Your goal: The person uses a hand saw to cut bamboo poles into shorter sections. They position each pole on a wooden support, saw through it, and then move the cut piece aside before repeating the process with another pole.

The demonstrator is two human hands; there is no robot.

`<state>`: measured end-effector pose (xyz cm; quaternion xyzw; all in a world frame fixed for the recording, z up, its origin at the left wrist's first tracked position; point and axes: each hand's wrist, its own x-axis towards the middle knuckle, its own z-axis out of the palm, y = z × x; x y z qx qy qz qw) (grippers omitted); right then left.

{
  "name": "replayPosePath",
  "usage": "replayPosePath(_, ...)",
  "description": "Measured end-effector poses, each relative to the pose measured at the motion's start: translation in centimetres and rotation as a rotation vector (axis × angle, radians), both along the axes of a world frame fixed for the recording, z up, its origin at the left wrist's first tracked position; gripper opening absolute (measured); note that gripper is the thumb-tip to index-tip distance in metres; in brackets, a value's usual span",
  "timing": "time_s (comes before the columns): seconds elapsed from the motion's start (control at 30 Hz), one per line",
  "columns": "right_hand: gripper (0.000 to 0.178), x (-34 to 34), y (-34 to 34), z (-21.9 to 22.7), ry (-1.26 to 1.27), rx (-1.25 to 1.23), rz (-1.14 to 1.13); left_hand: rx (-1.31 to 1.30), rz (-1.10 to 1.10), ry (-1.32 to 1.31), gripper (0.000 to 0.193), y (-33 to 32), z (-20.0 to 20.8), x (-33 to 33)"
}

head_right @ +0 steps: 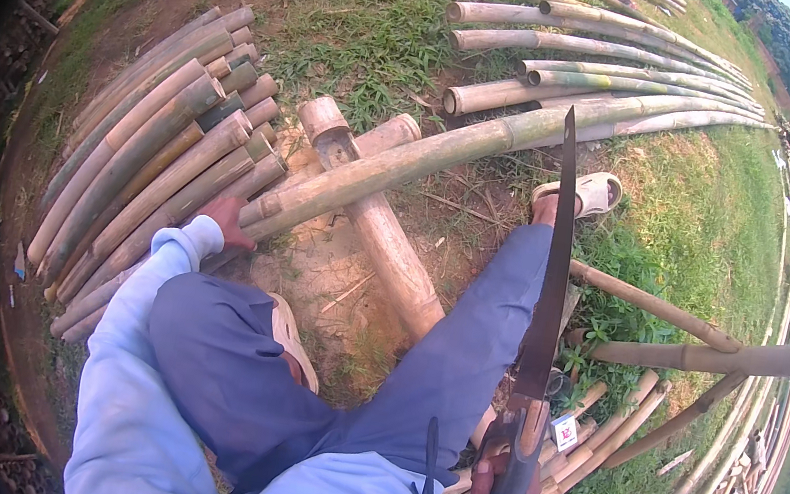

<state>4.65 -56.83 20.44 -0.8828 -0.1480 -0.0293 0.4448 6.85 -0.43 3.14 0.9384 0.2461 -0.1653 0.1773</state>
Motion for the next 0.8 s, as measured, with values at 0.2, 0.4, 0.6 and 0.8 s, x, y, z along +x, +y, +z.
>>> replayPosePath(0.2,0.022,5.6,11.6,-4.8,0.238,0.216,0.315,0.003,-0.023,0.043,0.078,-0.4,0.1,0.4)
replayPosePath(0.4,0.024,5.9,19.4,-10.9,0.341,0.362,0.482,0.02,-0.06,-0.018,0.085,0.5,-1.3,-0.2)
replayPosePath(0.6,0.027,5.2,20.1,-12.4,0.344,0.327,0.445,-0.022,0.015,0.006,0.09,-0.9,0.3,0.4)
replayPosePath(0.8,0.027,4.3,20.5,-13.5,0.285,0.356,0.428,-0.021,0.006,0.002,0.094,-0.1,-0.7,0.4)
